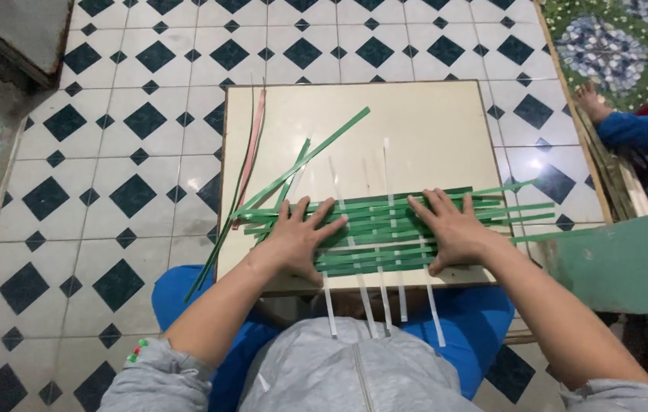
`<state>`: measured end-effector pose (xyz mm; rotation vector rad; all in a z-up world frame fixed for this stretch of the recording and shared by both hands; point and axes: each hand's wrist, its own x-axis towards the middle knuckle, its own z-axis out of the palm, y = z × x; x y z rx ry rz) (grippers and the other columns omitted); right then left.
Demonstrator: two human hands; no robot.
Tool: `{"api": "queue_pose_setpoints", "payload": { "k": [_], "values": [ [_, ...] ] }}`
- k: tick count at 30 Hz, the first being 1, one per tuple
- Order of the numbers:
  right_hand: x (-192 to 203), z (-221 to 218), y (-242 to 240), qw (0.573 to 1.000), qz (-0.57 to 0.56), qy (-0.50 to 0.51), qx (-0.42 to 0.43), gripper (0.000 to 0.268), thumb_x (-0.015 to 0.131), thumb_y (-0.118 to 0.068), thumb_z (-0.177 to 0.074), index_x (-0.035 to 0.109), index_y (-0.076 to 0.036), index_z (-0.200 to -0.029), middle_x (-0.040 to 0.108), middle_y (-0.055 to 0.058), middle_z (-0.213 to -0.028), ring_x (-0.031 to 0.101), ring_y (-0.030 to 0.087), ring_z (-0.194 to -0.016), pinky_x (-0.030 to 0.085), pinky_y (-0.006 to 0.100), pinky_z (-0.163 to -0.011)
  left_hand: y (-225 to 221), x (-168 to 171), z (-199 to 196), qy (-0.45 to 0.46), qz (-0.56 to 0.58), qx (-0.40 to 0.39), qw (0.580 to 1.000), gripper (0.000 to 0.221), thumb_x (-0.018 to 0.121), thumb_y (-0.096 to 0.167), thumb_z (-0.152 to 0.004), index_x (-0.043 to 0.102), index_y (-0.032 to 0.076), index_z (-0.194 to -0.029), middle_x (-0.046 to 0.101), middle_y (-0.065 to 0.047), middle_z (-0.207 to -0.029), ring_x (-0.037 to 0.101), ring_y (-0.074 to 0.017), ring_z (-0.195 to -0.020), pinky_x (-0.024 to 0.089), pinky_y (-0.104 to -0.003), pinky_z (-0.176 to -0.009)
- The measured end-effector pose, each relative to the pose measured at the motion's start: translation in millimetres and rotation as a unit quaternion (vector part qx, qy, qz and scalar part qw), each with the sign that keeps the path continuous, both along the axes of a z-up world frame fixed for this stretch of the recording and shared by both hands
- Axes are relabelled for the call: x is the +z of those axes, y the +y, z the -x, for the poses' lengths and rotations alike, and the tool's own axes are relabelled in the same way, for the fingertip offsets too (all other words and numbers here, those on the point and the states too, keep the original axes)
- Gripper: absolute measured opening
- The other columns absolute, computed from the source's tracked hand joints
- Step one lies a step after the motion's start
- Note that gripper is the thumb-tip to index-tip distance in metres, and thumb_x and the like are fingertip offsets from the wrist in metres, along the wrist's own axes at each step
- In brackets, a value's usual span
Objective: Weaving green plastic strips into a mat on a flat board
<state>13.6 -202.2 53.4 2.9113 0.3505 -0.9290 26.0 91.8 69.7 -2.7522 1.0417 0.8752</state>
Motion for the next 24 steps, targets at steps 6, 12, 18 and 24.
{"api": "queue_pose_setpoints", "payload": {
  "k": [6, 12, 18, 24],
  "values": [
    [-3, -2, 2, 1.000, -0.004, 0.020, -0.007, 0.149, 0.101, -0.044, -0.050, 0.000, -0.027, -0.158, 0.004, 0.013, -0.164, 0.004, 0.035, -0.151, 0.008, 0.066, -0.115, -3, 6, -2, 0.027, 0.014, 0.010, 0.999, 0.124, 0.081, 0.054, -0.054, 0.016, 0.034, -0.156, 0.006, -0.008, -0.165, 0.010, -0.0465, -0.147, 0.009, -0.063, -0.115],
    [-1, -6, 4, 0.999, 0.030, 0.006, 0.014, 0.148, 0.099, -0.051, -0.048, 0.003, -0.027, -0.158, 0.009, 0.011, -0.164, 0.004, 0.035, -0.151, 0.007, 0.067, -0.115, -1, 7, -3, 0.027, 0.024, 0.006, 0.999, 0.125, 0.083, 0.057, -0.054, 0.015, 0.031, -0.157, 0.006, -0.010, -0.165, 0.009, -0.0463, -0.147, 0.009, -0.065, -0.115],
    [4, -13, 11, 0.998, 0.051, 0.015, 0.039, 0.148, 0.100, -0.047, -0.047, 0.004, -0.029, -0.158, 0.012, 0.011, -0.164, 0.005, 0.035, -0.151, 0.005, 0.066, -0.115, -1, -2, -4, 0.018, 0.019, 0.004, 1.000, 0.127, 0.082, 0.060, -0.054, 0.012, 0.034, -0.157, 0.005, -0.009, -0.165, 0.009, -0.0454, -0.147, 0.009, -0.065, -0.114],
    [4, -18, 12, 0.998, 0.049, 0.002, 0.048, 0.143, 0.100, -0.044, -0.047, 0.009, -0.033, -0.157, 0.019, 0.009, -0.162, 0.009, 0.033, -0.151, 0.007, 0.066, -0.115, -1, -7, -3, 0.013, 0.032, 0.013, 0.999, 0.126, 0.083, 0.060, -0.054, 0.014, 0.035, -0.156, 0.006, -0.009, -0.165, 0.010, -0.0450, -0.147, 0.010, -0.064, -0.114]
  ]
}}
